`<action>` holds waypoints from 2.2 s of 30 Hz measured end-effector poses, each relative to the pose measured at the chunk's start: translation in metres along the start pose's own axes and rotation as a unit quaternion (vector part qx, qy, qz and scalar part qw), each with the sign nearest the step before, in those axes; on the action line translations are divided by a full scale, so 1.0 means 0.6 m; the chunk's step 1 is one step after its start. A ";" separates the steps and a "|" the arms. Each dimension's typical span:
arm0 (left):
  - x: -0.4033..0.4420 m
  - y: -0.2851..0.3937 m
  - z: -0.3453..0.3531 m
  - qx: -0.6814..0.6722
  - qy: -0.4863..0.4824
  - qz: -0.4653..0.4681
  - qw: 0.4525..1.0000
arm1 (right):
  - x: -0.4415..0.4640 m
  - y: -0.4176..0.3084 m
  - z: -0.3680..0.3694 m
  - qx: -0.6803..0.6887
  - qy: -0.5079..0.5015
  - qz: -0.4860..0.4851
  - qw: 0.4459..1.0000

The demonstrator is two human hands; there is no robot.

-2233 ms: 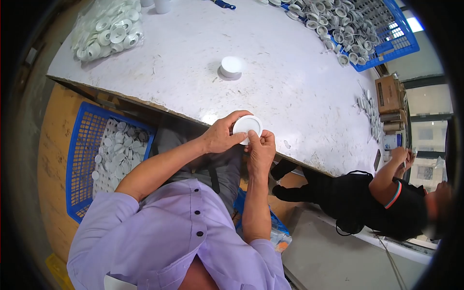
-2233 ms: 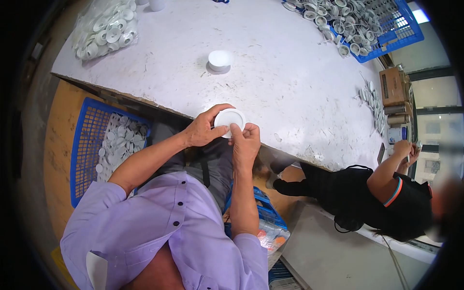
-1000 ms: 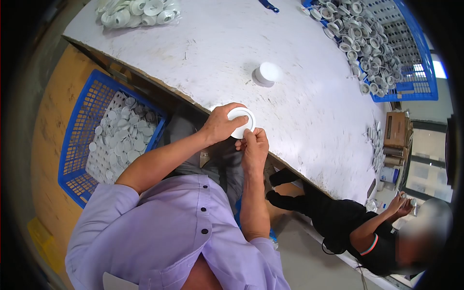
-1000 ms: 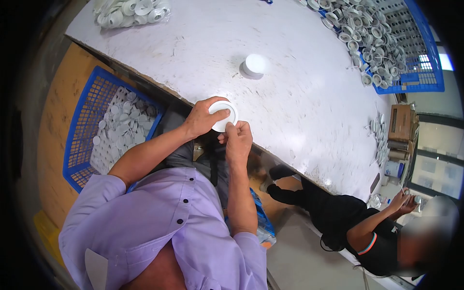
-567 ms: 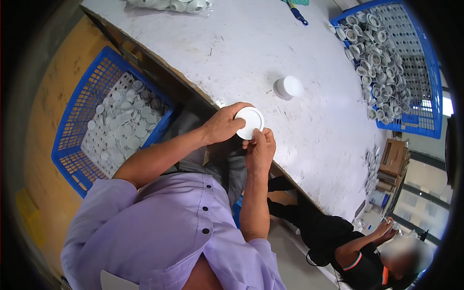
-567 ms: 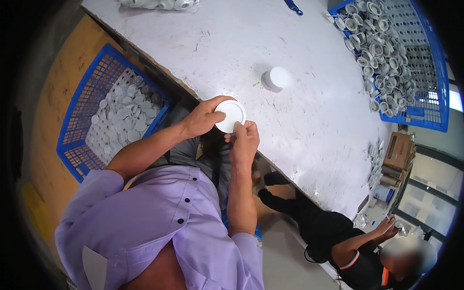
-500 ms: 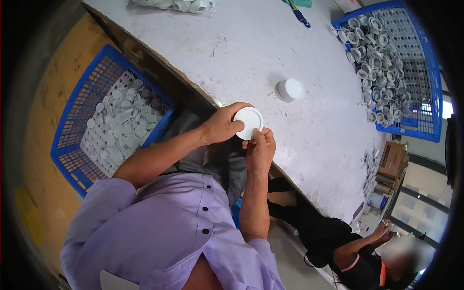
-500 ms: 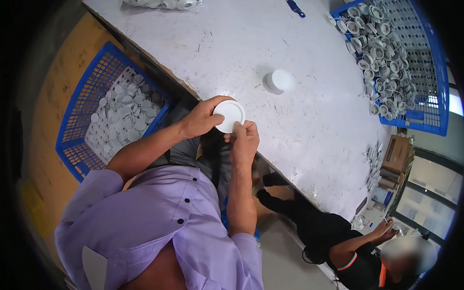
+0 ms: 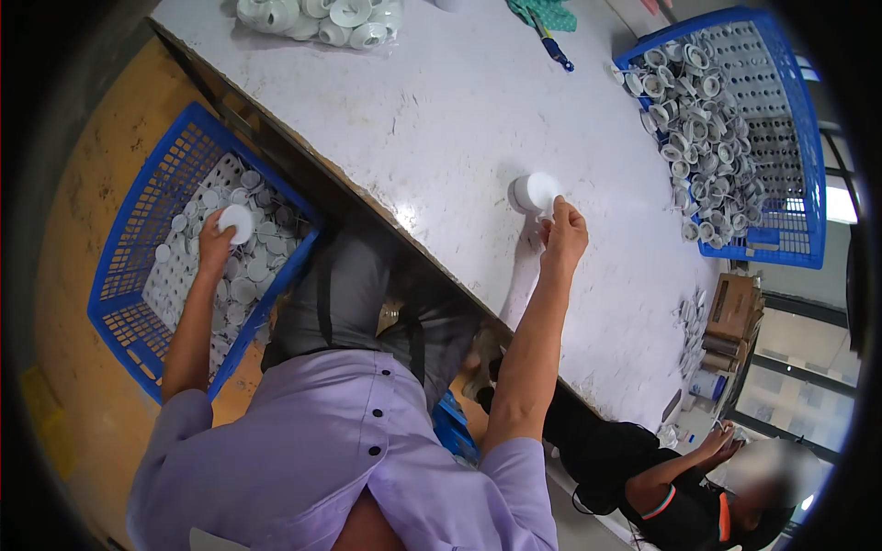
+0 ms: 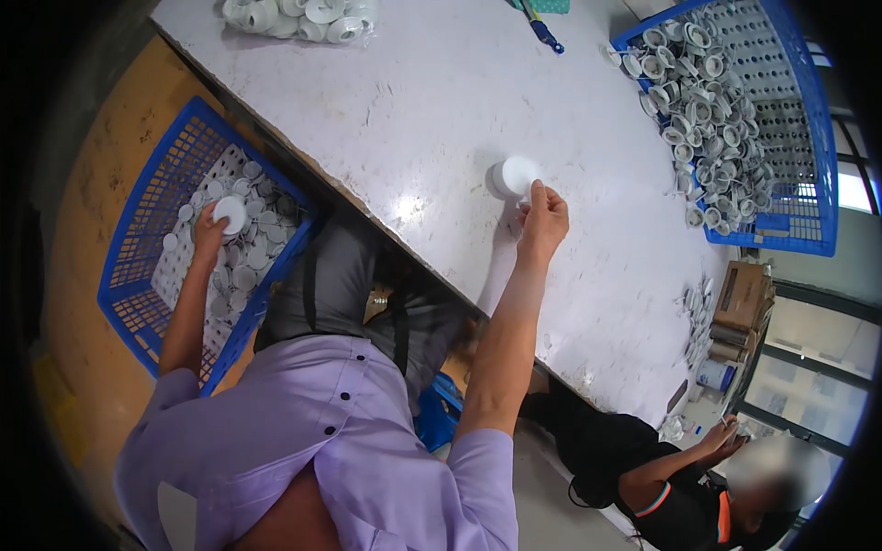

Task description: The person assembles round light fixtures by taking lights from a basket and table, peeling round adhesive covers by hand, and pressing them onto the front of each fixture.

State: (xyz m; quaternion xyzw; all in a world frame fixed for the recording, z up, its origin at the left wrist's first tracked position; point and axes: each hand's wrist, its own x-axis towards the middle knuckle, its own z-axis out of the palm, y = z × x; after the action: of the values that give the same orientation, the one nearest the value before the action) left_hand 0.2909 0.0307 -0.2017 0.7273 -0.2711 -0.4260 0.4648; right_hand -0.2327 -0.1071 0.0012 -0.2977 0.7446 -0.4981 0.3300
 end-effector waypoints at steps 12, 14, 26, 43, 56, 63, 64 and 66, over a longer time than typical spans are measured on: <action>0.104 -0.265 -0.272 0.434 0.147 0.028 0.889 | -0.021 0.017 -0.022 0.212 -0.035 0.042 0.976; 0.106 -0.256 -0.205 0.244 0.043 0.025 0.968 | -0.037 0.011 -0.028 0.237 -0.051 0.038 0.969; -0.314 0.369 0.390 -0.263 -0.531 0.012 0.805 | -0.249 -0.005 -0.028 0.249 -0.193 0.062 0.947; -0.345 0.327 0.423 -0.033 -0.411 0.085 0.907 | -0.280 0.051 -0.061 0.238 -0.167 0.070 0.954; -0.346 0.345 0.411 -0.024 -0.529 0.015 0.848 | -0.281 0.063 -0.082 0.228 -0.163 0.067 0.958; -0.363 0.359 0.400 0.066 -0.476 0.234 0.845 | -0.281 0.069 -0.087 0.218 -0.178 0.030 0.959; -0.364 0.358 0.397 0.094 -0.460 0.300 0.830 | -0.282 0.070 -0.089 0.222 -0.174 0.020 0.959; -0.364 0.354 0.393 0.149 -0.422 0.427 0.786 | -0.283 0.071 -0.093 0.228 -0.167 0.000 0.959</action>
State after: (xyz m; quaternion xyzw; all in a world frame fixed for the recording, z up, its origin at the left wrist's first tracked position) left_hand -0.0214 0.0088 0.0229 0.3455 -0.7828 -0.4029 0.3249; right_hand -0.1787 0.0682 0.0104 -0.2933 0.5454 -0.5977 0.5092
